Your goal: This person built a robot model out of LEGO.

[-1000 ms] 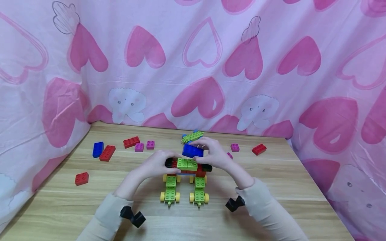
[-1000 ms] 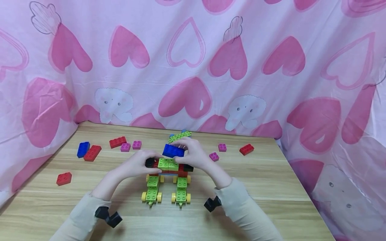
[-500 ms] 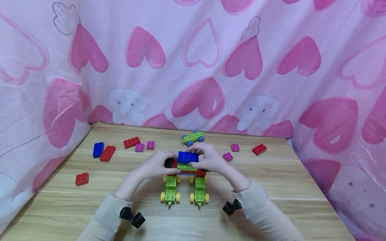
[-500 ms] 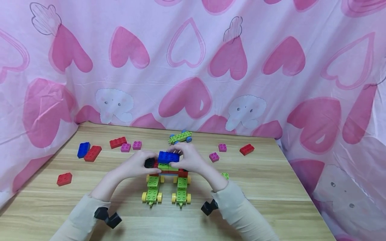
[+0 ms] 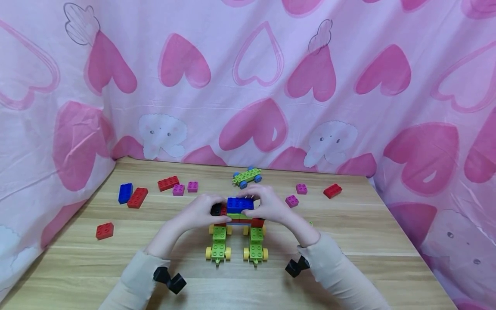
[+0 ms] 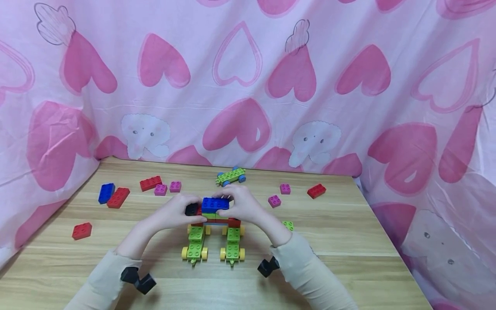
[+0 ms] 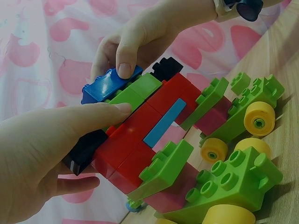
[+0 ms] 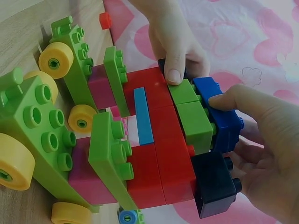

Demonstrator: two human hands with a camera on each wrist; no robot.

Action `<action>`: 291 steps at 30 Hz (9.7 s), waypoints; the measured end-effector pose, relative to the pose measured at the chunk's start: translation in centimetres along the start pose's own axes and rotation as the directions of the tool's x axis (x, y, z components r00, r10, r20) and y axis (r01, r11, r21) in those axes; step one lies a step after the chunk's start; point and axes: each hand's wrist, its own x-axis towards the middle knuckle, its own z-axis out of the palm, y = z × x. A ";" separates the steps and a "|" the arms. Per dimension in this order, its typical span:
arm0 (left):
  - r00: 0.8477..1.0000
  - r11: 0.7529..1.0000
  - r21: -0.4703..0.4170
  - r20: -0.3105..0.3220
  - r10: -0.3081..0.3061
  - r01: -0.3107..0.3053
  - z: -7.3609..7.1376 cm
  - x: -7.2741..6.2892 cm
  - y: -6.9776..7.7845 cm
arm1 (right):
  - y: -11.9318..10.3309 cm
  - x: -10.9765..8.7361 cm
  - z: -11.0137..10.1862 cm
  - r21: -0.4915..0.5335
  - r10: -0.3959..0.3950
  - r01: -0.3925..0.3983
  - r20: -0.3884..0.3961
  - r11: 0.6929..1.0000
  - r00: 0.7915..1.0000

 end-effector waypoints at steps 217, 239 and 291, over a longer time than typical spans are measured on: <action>0.990 0.990 -0.129 -0.130 0.044 -0.061 -0.2 0.0 0.7 | 1.9 -1.9 0.1 0.071 0.073 -0.070 -0.036 0.995 0.997; 0.991 0.989 -0.123 -0.118 0.061 -0.076 -0.3 -0.1 0.9 | 2.0 -2.2 0.5 0.077 0.076 -0.072 -0.059 0.994 0.995; 0.787 0.941 0.213 -0.612 -0.080 0.262 -8.0 -7.4 -7.6 | 2.6 -3.1 1.4 0.142 0.152 -0.143 -0.054 0.979 0.987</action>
